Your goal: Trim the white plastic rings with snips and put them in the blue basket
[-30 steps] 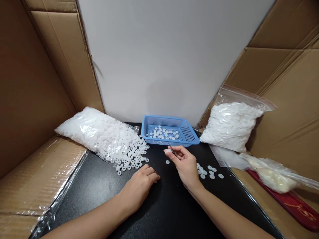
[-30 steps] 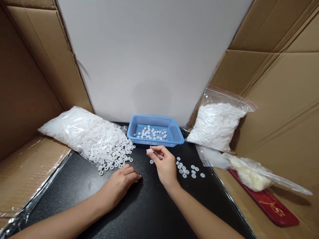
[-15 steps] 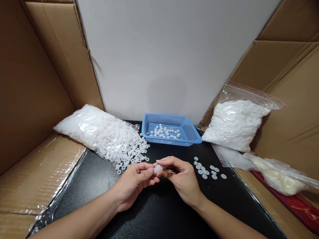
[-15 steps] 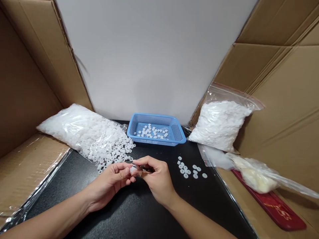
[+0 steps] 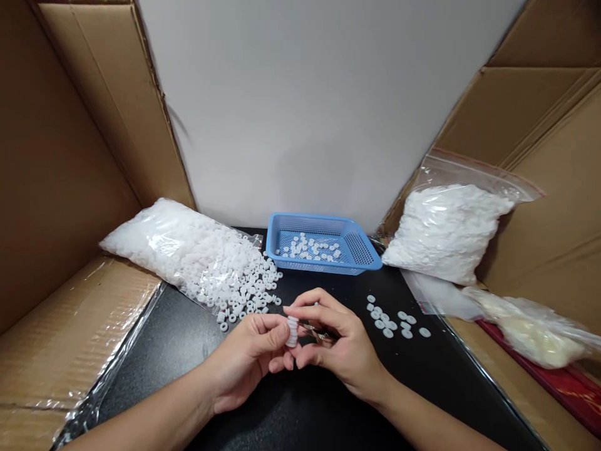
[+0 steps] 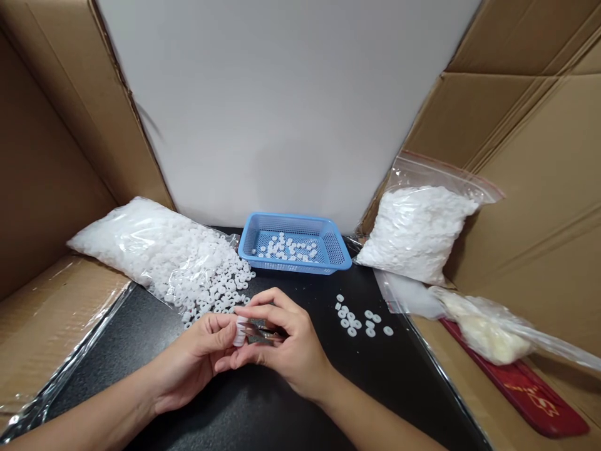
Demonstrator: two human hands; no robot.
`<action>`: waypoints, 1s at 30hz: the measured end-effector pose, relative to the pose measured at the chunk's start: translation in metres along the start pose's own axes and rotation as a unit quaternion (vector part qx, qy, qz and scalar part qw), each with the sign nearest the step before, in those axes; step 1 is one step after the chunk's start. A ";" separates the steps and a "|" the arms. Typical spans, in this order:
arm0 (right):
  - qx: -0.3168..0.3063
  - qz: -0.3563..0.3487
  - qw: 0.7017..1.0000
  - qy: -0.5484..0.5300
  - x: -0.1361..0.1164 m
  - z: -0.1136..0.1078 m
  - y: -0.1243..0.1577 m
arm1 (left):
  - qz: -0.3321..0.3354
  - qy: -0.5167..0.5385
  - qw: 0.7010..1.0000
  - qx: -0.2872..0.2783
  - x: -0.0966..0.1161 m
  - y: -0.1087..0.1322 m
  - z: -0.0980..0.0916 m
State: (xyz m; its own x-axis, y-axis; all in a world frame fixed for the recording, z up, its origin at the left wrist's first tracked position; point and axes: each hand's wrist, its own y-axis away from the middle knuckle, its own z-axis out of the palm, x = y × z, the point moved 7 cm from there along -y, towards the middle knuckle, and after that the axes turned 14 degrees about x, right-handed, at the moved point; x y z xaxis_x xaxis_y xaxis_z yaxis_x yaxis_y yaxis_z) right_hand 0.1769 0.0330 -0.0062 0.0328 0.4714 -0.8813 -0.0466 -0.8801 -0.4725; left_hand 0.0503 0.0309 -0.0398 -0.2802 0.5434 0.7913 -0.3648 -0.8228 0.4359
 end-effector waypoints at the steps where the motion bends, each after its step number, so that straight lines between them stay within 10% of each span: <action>1: -0.004 -0.013 1.000 0.011 -0.002 0.000 0.001 | 0.003 -0.001 1.000 0.002 -0.001 0.000 -0.001; 7: -0.026 -0.091 0.993 0.075 -0.011 0.004 0.003 | 0.032 -0.015 0.999 0.024 -0.003 -0.002 -0.006; 19: -0.028 -0.030 0.999 0.011 -0.006 0.007 0.004 | 0.081 -0.109 0.991 -0.004 0.013 -0.002 0.001; 30: 0.010 0.045 0.996 -0.071 0.004 0.009 0.001 | 0.038 0.007 0.999 0.019 0.003 0.002 0.002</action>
State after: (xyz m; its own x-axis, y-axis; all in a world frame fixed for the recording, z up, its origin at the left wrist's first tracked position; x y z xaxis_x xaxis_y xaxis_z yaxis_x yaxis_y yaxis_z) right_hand 0.1683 0.0339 -0.0101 -0.1145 0.3943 -0.9118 -0.0627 -0.9189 -0.3895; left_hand 0.0507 0.0303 -0.0356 -0.3179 0.4809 0.8171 -0.3088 -0.8673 0.3904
